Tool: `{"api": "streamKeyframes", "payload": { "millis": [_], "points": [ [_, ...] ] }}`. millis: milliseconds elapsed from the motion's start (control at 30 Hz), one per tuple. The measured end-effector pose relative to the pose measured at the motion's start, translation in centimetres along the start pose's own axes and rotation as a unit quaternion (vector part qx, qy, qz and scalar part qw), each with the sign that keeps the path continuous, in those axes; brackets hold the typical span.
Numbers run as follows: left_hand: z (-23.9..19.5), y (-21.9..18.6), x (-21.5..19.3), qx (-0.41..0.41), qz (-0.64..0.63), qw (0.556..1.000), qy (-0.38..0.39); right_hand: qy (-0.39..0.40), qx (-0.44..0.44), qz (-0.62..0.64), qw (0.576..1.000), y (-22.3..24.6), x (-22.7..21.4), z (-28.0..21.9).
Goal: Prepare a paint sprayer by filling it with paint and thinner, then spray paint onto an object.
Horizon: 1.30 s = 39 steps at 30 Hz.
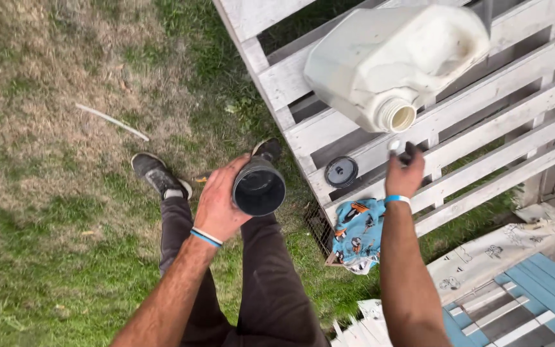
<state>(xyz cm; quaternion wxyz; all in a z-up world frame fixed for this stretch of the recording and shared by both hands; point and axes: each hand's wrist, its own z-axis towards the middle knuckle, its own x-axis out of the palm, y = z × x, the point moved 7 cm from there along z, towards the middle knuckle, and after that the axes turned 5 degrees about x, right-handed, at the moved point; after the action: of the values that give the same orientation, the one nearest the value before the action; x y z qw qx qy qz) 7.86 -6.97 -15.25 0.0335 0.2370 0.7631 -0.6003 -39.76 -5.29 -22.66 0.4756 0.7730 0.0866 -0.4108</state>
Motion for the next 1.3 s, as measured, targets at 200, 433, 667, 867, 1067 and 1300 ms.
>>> {"api": "streamKeyframes", "payload": {
  "millis": [200, 433, 667, 867, 1067, 1300],
  "points": [
    [-0.1, 0.6, -0.7, -0.017, 0.022, 0.999, 0.016, 0.016, -0.068, -0.288, 0.955, 1.7, 1.6, -0.3],
    [-0.8, 0.7, -1.9, -0.009, 0.039, 0.999, 0.007, -0.015, 0.064, -0.002, 0.998, -1.6, -0.4, 3.4],
    [-1.9, 1.0, -1.8, -0.030, 0.027, 0.999, 0.016, 0.046, -0.174, 0.229, 0.957, 25.0, -1.1, -3.1],
    [-2.8, 0.7, -2.7, -0.014, 0.011, 1.000, 0.004, 0.041, -0.327, -0.093, 0.939, 31.7, 1.7, -4.2],
    [-3.2, 1.0, -3.4, -0.016, 0.005, 1.000, 0.003, 0.018, -0.400, -0.215, 0.891, 31.8, 0.1, -4.2],
    [-3.8, 1.5, -4.8, -0.023, 0.006, 1.000, -0.017, 0.087, -0.511, -0.509, 0.687, 37.5, 0.6, -5.0]
  ]
}}
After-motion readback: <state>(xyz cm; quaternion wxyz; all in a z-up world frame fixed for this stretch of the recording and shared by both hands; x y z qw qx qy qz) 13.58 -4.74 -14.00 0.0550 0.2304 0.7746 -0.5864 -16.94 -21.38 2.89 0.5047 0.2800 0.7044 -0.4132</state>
